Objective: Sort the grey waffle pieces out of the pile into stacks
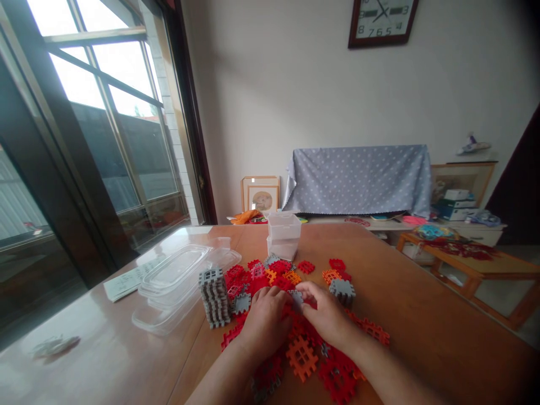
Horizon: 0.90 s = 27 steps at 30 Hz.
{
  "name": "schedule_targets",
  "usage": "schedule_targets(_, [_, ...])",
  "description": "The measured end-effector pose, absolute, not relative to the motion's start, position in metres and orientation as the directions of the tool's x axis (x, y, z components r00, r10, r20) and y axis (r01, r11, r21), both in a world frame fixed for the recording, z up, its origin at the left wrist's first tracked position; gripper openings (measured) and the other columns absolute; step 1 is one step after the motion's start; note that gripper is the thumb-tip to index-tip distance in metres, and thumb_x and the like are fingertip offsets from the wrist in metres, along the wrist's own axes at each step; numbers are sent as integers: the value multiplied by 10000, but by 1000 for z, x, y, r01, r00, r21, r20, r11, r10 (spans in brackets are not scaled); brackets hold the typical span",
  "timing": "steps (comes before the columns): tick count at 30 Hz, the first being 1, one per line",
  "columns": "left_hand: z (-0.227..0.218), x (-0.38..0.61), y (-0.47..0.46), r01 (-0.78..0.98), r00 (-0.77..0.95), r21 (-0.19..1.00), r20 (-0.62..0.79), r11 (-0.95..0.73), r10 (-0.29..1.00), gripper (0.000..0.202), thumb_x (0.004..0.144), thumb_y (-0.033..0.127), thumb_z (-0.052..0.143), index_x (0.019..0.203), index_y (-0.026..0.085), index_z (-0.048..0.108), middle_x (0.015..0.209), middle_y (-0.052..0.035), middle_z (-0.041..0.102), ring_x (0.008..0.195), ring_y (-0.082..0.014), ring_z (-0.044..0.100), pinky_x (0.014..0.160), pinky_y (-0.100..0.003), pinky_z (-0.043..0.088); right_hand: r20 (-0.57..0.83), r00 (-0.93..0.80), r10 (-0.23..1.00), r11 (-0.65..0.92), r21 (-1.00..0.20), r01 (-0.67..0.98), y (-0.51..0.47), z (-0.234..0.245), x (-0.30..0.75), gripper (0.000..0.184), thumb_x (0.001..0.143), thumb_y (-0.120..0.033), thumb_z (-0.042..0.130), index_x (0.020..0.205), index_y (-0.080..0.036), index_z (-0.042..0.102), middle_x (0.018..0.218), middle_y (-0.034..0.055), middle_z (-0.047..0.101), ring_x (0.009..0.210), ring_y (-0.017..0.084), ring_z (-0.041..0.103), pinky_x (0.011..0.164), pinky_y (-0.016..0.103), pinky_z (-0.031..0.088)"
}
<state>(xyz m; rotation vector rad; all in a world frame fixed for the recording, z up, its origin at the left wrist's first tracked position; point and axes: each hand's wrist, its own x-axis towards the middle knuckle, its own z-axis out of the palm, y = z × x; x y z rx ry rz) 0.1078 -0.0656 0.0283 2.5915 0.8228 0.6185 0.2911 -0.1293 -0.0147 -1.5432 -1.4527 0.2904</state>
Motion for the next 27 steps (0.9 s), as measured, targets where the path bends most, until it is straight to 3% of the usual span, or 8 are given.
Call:
schedule_targets(2, [28,108,-64,448,720,466,318,-763,617,236,764,168,628,975,258,683,1038,-66,658,1049,-283,559,914,-372,419,393,314,864,150,-797,585,-128,-16,295,429,787,-119,542,1190,-230,638,937,29,714,863,208,672,829,358,542])
schedule_targets(5, [27,109,-61,422,652,529,387,-736,652,207,804,171,604,984,239,681,1049,-82,658,1060,-279,562,913,-375,425,431,350,831,170,-797,580,-128,-12,301,301,805,-152,543,1061,-242,673,953,33,723,874,214,679,824,355,539])
schedule_targets(8, [27,112,-59,321,527,719,405,-616,747,133,906,297,573,961,212,661,963,-71,668,946,-244,595,841,-347,448,497,364,787,212,-774,597,-132,-4,305,148,842,-207,559,928,-256,669,921,29,724,865,218,673,811,343,534])
schedule_targets(12, [29,116,-61,46,551,987,103,-153,828,379,930,558,558,883,185,612,798,-35,669,709,-170,602,663,-278,442,551,340,762,247,-733,633,-140,8,300,93,875,-236,568,908,-267,650,897,27,719,861,221,667,814,338,531])
schedule_targets(16, [27,118,-63,-176,639,961,-51,211,767,364,782,458,760,956,175,609,787,-10,667,644,-118,596,606,-225,421,601,225,767,323,-665,673,-146,15,293,192,837,-143,546,916,-286,647,1016,33,733,980,235,676,901,372,531])
schedule_targets(20, [23,118,-60,-262,585,942,-15,207,811,381,692,287,823,983,178,603,715,33,624,594,-89,559,566,-199,392,573,154,805,344,-662,665,-154,24,295,330,795,-89,521,1009,-294,665,1234,39,697,1178,251,629,1043,436,489])
schedule_targets(24, [24,118,-62,-264,618,939,-12,222,786,387,699,252,827,1003,177,600,708,38,629,597,-83,562,587,-198,405,517,102,850,317,-656,685,-162,32,300,496,817,-194,642,1298,-310,614,1394,55,614,1319,274,538,1149,468,403])
schedule_targets(27, [27,118,-66,-266,645,931,-19,248,764,411,692,265,844,1015,177,605,739,27,648,616,-91,582,608,-207,426,489,51,871,308,-624,718,-166,34,299,622,800,-276,741,1392,-338,562,1418,51,598,1333,278,524,1148,454,407])
